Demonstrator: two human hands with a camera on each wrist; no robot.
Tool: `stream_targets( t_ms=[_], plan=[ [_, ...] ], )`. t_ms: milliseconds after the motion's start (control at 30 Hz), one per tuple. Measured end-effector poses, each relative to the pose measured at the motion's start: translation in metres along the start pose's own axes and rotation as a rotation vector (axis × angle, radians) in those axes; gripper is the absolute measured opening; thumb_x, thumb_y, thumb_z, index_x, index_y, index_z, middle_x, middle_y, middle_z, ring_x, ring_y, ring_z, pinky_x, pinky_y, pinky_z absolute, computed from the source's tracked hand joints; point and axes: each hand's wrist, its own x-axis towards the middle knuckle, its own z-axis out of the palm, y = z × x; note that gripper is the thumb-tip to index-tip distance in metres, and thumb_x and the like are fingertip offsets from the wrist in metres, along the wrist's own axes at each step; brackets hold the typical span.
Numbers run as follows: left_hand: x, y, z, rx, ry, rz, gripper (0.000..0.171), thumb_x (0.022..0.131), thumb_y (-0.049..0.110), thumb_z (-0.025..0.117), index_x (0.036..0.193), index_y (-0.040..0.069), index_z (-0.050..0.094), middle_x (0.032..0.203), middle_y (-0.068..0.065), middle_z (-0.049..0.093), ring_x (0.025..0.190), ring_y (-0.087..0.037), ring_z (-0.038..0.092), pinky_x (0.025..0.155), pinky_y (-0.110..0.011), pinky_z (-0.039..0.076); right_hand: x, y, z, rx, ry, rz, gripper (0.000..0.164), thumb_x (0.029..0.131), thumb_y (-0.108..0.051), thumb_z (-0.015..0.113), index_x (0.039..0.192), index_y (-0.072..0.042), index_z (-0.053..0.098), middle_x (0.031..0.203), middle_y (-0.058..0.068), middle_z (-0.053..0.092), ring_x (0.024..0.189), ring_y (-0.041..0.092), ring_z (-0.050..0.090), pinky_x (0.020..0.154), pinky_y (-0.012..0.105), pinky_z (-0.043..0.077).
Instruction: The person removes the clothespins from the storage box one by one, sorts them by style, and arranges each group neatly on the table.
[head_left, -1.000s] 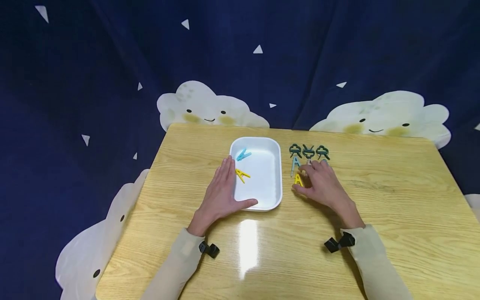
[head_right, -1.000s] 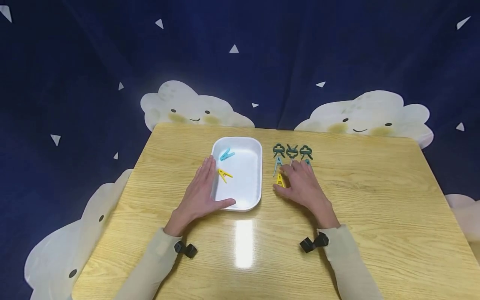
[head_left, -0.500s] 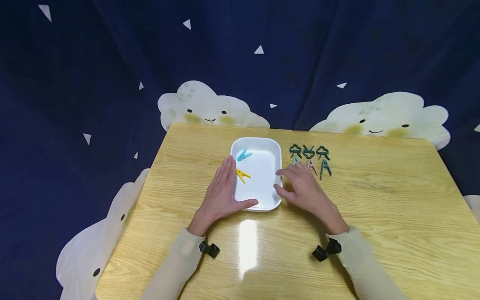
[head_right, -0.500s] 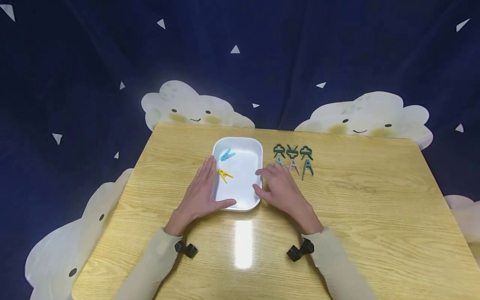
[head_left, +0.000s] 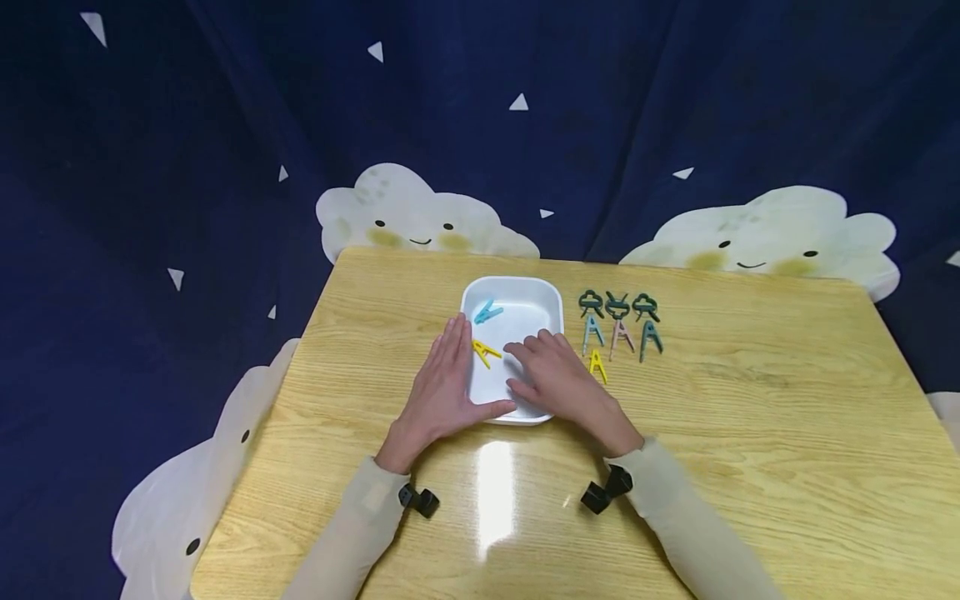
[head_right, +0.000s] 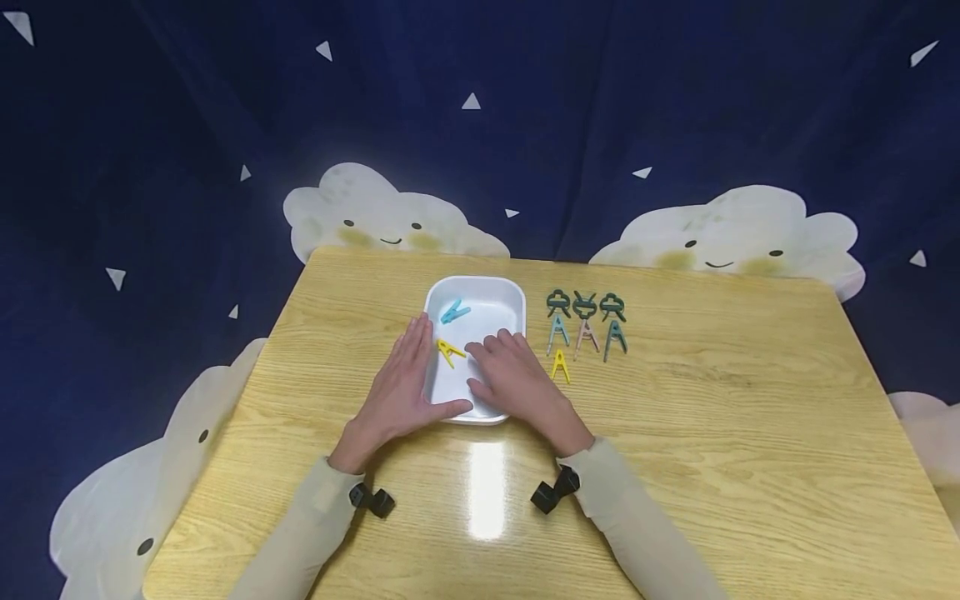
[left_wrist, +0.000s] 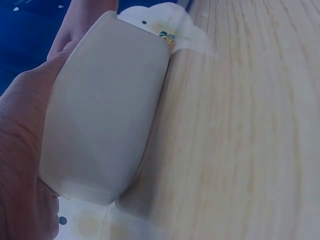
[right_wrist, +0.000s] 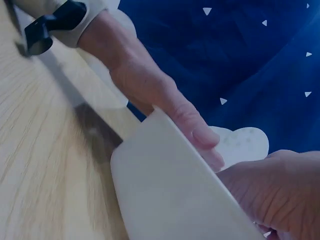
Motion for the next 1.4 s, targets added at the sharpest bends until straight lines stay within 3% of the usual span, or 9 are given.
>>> stream_targets(
  t_ms=[267,567,733,1033,1133,1400],
  plan=[
    [0.000,0.000,0.002,0.013,-0.008,0.001,0.142,0.076,0.094,0.056,0.166,0.001,-0.003,0.175,-0.016,0.000,0.162,-0.022,-0.007,0.131,-0.041,0.008,0.018,-0.005,0.006,0.018,-0.096,0.001,0.055,0.096,-0.033,0.072,0.145,-0.010,0.059,0.109,0.010,0.066,0.098,0.027,0.052,0.086,0.042,0.044],
    [0.001,0.003,0.003,0.022,-0.019,0.018,0.141,0.077,0.093,0.056,0.165,-0.001,-0.001,0.175,-0.017,-0.002,0.162,-0.028,-0.002,0.131,-0.040,0.005,0.025,-0.003,0.016,-0.004,-0.175,-0.009,0.061,0.099,-0.033,0.069,0.156,-0.024,0.051,0.107,0.008,0.064,0.098,0.026,0.050,0.092,0.044,0.045],
    [0.001,0.002,0.002,0.021,-0.010,0.016,0.141,0.077,0.093,0.055,0.165,-0.002,0.000,0.175,-0.019,0.001,0.162,-0.031,0.002,0.131,-0.041,0.007,0.026,-0.005,0.019,-0.034,-0.175,-0.018,0.049,0.099,-0.033,0.068,0.147,-0.021,0.060,0.109,0.009,0.065,0.099,0.026,0.051,0.091,0.044,0.045],
    [0.000,0.001,0.002,0.022,-0.013,0.013,0.141,0.077,0.094,0.054,0.165,-0.001,-0.001,0.175,-0.018,-0.001,0.162,-0.024,-0.007,0.131,-0.039,0.004,0.028,-0.007,0.023,-0.065,-0.089,-0.013,0.045,0.096,-0.031,0.070,0.134,-0.008,0.065,0.107,0.009,0.064,0.097,0.027,0.051,0.088,0.043,0.045],
    [0.000,0.000,0.001,0.017,-0.011,0.016,0.141,0.077,0.095,0.052,0.165,-0.001,-0.001,0.175,-0.017,-0.003,0.161,-0.022,-0.009,0.131,-0.039,0.004,0.029,-0.008,0.024,-0.106,-0.067,0.004,0.040,0.094,-0.035,0.072,0.122,-0.007,0.068,0.102,0.009,0.064,0.095,0.027,0.051,0.086,0.043,0.044],
    [0.000,-0.001,0.000,0.000,-0.021,0.001,0.142,0.076,0.096,0.051,0.165,-0.001,-0.002,0.174,-0.009,-0.014,0.160,-0.017,-0.014,0.131,-0.037,0.002,0.031,-0.010,0.025,-0.218,-0.044,0.130,0.048,0.089,-0.054,0.071,0.093,-0.006,0.065,0.088,0.009,0.059,0.091,0.030,0.050,0.082,0.044,0.045]
  ],
)
